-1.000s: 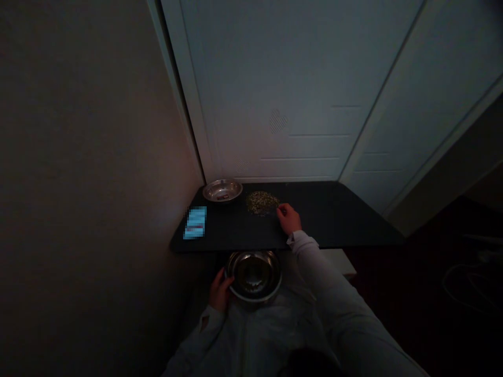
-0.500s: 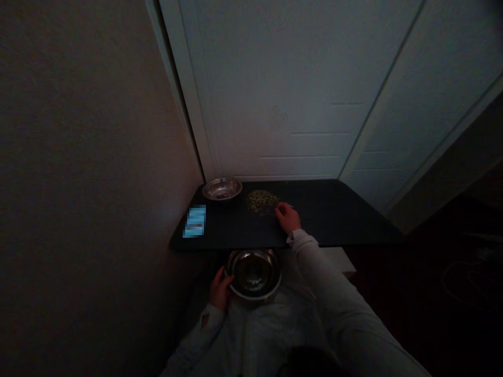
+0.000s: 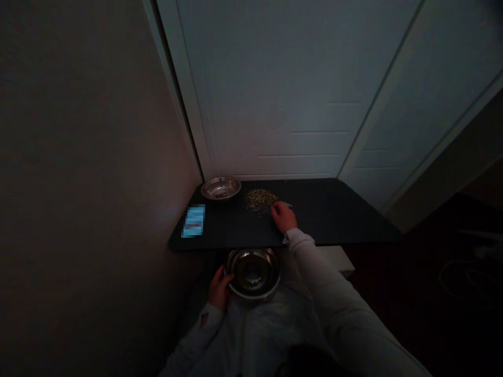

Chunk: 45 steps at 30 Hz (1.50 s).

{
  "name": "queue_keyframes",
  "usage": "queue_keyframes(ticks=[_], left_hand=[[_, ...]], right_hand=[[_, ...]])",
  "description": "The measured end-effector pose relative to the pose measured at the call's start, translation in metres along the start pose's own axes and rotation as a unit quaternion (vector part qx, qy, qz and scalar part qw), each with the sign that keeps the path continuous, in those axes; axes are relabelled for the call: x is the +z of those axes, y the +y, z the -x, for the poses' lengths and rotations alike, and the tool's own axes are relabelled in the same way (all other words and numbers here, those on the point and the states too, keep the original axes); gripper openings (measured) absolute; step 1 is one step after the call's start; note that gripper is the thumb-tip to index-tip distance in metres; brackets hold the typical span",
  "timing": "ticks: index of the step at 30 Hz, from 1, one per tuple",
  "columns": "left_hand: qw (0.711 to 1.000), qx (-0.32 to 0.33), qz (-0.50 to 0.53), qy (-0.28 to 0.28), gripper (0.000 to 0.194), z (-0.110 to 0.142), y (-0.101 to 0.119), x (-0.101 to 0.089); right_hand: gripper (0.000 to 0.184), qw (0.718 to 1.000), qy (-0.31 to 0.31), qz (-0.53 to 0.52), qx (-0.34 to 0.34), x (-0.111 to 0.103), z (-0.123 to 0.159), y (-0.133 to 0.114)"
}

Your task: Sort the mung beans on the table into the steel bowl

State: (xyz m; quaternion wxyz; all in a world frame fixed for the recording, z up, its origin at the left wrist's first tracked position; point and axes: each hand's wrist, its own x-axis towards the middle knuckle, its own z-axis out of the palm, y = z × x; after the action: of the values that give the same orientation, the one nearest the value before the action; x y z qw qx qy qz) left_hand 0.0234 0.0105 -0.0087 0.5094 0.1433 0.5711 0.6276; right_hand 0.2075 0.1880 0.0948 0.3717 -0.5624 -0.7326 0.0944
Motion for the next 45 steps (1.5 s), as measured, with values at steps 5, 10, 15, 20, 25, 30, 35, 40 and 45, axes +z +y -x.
queue_keyframes(ticks=[5,10,15,20,25,30,35,40,45], left_hand=[[1.000,-0.004,0.002,-0.005,0.045,0.001,0.003,0.001],[1.000,-0.003,0.004,0.000,0.044,0.005,0.006,0.001],[1.000,0.006,-0.009,0.006,0.039,0.005,0.005,0.002],[1.000,0.014,-0.020,-0.003,0.038,0.003,0.003,0.000],[1.000,0.010,-0.013,-0.005,0.039,0.004,0.004,0.000],[1.000,-0.007,0.001,0.002,0.041,0.009,0.008,0.003],[1.000,-0.011,0.022,0.007,0.039,0.009,0.008,0.003],[1.000,-0.006,0.018,0.002,0.040,0.006,0.005,0.003],[1.000,0.009,0.015,-0.001,0.039,0.006,0.005,0.002]], right_hand=[[0.019,1.000,-0.007,0.027,-0.015,0.001,0.003,-0.010],[0.019,0.999,-0.010,0.031,-0.041,0.002,0.005,-0.014],[0.019,0.999,-0.013,-0.001,-0.041,0.001,0.006,-0.013],[0.020,1.000,-0.008,0.002,-0.012,0.001,0.005,-0.011],[0.018,0.999,-0.021,-0.004,-0.028,0.003,0.005,-0.010],[0.018,0.999,-0.017,-0.051,-0.011,0.002,0.005,-0.008],[0.018,0.999,-0.014,-0.046,0.002,0.000,0.004,-0.008],[0.017,0.998,-0.016,-0.059,-0.003,0.000,0.005,-0.009],[0.017,0.997,-0.019,-0.071,0.001,0.001,0.005,-0.007]])
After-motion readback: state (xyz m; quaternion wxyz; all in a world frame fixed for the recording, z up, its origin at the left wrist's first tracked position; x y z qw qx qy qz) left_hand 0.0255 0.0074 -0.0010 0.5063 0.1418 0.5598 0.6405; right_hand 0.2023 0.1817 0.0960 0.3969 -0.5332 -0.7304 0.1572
